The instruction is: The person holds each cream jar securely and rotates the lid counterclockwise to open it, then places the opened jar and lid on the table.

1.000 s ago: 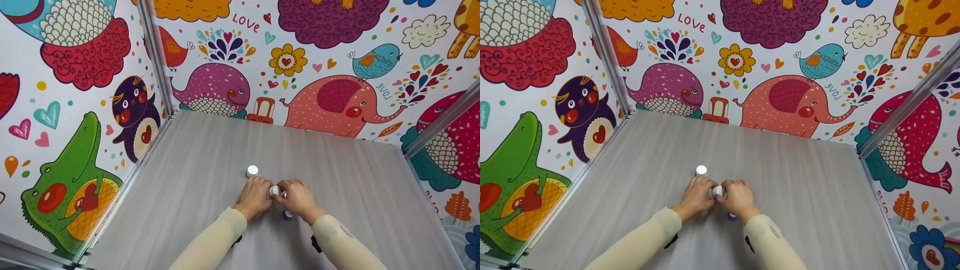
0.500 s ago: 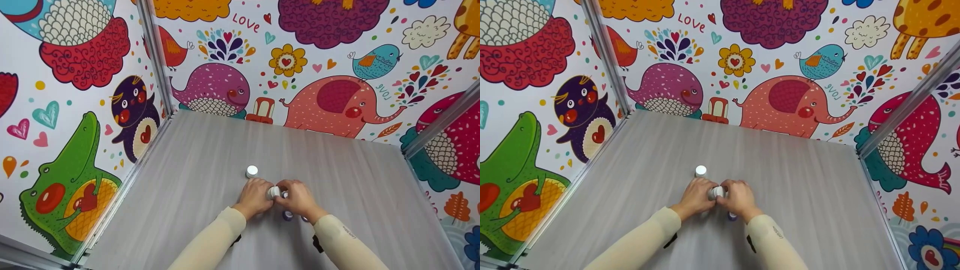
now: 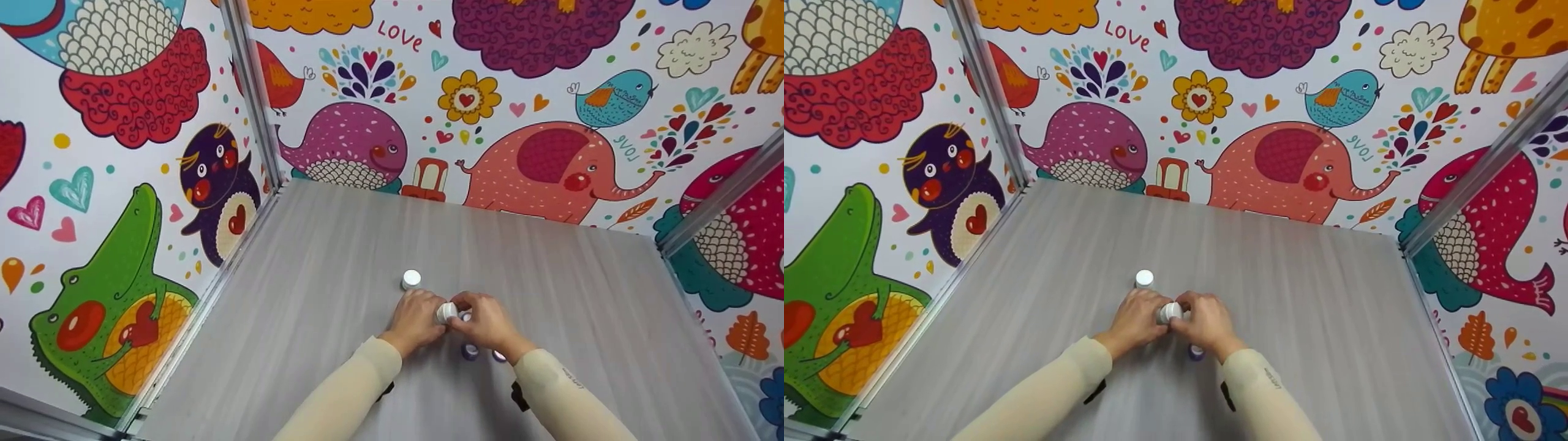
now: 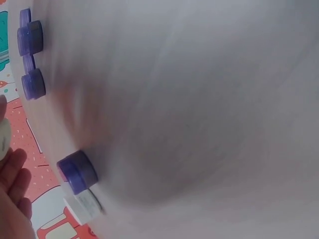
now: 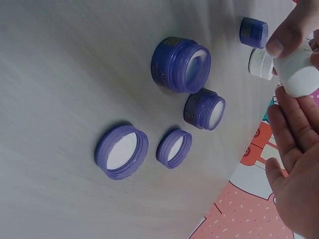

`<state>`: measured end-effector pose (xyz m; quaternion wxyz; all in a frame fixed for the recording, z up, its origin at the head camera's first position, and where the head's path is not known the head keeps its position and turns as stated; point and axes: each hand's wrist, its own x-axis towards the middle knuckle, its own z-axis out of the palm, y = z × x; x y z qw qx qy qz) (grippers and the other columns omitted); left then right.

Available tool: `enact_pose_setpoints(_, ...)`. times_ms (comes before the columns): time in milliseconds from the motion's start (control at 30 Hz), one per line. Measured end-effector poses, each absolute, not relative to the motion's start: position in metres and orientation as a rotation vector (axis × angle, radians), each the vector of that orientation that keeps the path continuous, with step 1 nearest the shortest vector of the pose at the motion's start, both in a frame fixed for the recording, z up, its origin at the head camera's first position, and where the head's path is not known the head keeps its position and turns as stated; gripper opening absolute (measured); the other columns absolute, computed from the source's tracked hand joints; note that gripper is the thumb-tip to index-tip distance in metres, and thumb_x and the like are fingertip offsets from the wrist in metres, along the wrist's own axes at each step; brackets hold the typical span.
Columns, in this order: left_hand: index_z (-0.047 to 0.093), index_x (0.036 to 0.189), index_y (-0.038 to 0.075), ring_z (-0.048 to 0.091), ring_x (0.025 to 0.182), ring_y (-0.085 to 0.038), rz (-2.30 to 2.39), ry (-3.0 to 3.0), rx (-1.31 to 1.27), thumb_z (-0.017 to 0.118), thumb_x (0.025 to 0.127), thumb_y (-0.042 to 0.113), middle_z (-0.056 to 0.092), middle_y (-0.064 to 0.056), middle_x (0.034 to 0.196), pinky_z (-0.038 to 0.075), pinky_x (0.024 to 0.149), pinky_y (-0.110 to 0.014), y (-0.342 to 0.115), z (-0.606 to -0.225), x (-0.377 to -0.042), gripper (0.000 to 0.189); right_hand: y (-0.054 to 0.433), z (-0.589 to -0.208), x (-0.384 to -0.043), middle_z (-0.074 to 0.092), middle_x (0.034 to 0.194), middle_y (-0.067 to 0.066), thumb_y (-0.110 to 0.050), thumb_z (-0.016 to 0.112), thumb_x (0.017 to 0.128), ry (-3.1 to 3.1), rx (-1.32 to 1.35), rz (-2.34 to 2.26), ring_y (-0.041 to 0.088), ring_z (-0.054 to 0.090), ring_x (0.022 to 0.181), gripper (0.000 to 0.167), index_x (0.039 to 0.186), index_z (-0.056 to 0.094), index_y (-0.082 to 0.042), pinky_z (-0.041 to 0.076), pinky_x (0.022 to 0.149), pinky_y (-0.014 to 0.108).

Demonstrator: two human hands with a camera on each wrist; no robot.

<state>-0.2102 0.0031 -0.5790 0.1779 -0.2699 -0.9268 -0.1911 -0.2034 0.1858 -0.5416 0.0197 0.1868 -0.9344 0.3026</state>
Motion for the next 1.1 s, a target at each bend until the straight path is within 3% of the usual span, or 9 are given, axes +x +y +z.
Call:
enact_pose_setpoints(133, 0.072, 0.087, 0.019, 0.061, 0.082, -0.016, -0.504, -2.582, -0.768, 0.085, 0.069, 0.034, 0.068, 0.006, 0.083, 0.045, 0.079, -0.034, 0.0033, -0.5784, -0.2099, 0.027, 0.1852, -0.5412, -0.2036, 0.071, 0.091, -0.005, -0.027, 0.076, 0.084, -2.906, 0.546, 0.951, 0.023, 0.069, 0.089, 0.021, 0.099, 0.071, -0.013, 0.054, 0.078, 0.041)
enact_pose_setpoints(400, 0.072, 0.085, 0.018, 0.062, 0.081, -0.016, -0.479, -2.475, -0.758, 0.086, 0.067, 0.037, 0.069, 0.006, 0.083, 0.045, 0.08, -0.033, 0.0041, -0.5801, -0.2107, 0.03, 0.1853, -0.5399, -0.2018, 0.07, 0.086, -0.007, -0.03, 0.073, 0.088, -2.94, 0.5, 0.966, 0.01, 0.064, 0.079, 0.017, 0.096, 0.071, -0.014, 0.053, 0.073, 0.037)
enact_pose_setpoints(633, 0.073, 0.086, 0.017, 0.062, 0.083, -0.016, -0.447, -2.486, -0.773, 0.083, 0.068, 0.037, 0.07, 0.006, 0.084, 0.044, 0.081, -0.033, 0.0039, -0.5802, -0.2109, 0.029, 0.187, -0.5419, -0.2029, 0.069, 0.09, -0.005, -0.02, 0.078, 0.081, -2.898, 0.616, 1.05, 0.024, 0.069, 0.088, 0.024, 0.102, 0.067, -0.012, 0.053, 0.074, 0.038)
enact_pose_setpoints(900, 0.073, 0.09, 0.016, 0.061, 0.082, -0.016, -0.464, -2.481, -0.794, 0.084, 0.068, 0.035, 0.069, 0.005, 0.084, 0.044, 0.08, -0.033, 0.0024, -0.581, -0.2113, 0.031, 0.1879, -0.5432, -0.203, 0.07, 0.097, -0.002, -0.017, 0.08, 0.076, -2.841, 0.675, 0.994, 0.026, 0.068, 0.093, 0.034, 0.108, 0.067, -0.011, 0.053, 0.078, 0.043)
enact_pose_setpoints(1100, 0.073, 0.09, 0.017, 0.061, 0.082, -0.016, -0.459, -2.501, -0.788, 0.084, 0.068, 0.036, 0.069, 0.005, 0.083, 0.044, 0.08, -0.033, 0.003, -0.5805, -0.2118, 0.031, 0.1877, -0.5427, -0.2014, 0.07, 0.103, 0.004, -0.026, 0.075, 0.084, -2.852, 0.609, 0.986, 0.028, 0.067, 0.097, 0.039, 0.116, 0.066, -0.007, 0.053, 0.082, 0.046)
